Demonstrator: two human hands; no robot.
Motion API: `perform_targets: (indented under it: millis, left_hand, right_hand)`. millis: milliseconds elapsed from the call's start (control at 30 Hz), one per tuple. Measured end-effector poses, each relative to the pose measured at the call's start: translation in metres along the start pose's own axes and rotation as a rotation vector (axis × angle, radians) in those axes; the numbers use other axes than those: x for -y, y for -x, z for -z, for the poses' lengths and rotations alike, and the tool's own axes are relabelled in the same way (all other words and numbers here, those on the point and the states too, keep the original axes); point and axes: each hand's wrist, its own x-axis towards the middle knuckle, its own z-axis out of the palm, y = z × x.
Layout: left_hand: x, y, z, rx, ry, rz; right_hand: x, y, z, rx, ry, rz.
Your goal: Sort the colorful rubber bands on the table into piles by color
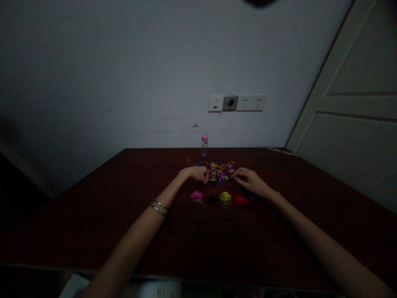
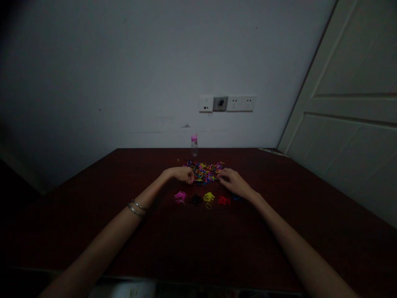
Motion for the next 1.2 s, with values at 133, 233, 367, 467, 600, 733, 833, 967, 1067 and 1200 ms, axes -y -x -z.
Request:
perform_targets:
  millis: [133,233,367,467,600,733,833,967,1067,1200]
  left_hand:
    - [-0.022,0.007,0.002,0.097,0.038,-0.068]
    - [-0.041,0.01,-0.001,0.232,0.083,-0.111]
    - [-0.051,0.013,-0.004,0.348,0.148,-0.115]
    - [-0.044,0.014,0.002,0.272,0.199,-0.136]
    - [-0.017,0.013,0.015,0.023,0.267,-0.184]
    - [0.018,0.005,0.016,-0.248,0.345,-0.13]
    - [0.04,0.0,0.009,-0.385,0.396,-0.022]
    - [0.056,-0.003,-0.001,-0.496,0.46,0.072]
    - [0.062,-0.004,-0.006,-0.543,0.5,0.112]
    - [0.071,-0.007,-0.01,-0.582,0.533,0.147]
  right_hand:
    - [0.004,0.0,0.0,0.014,0.011,0.001]
    - [0.006,0.0,-0.001,0.029,0.009,-0.001]
    - [0.002,0.001,-0.002,0.035,0.003,-0.005]
    - [0.0,0.0,-0.003,0.031,0.008,-0.008]
    - [0.007,-0.004,-0.008,0.068,-0.003,0.005]
    - [0.024,-0.015,-0.018,0.158,-0.038,0.064]
    - [0.036,-0.024,-0.027,0.216,-0.048,0.085]
    - [0.043,-0.032,-0.038,0.269,0.013,0.109]
    - [0.044,-0.036,-0.043,0.28,0.077,0.111]
    - [0.043,-0.04,-0.047,0.274,0.137,0.118]
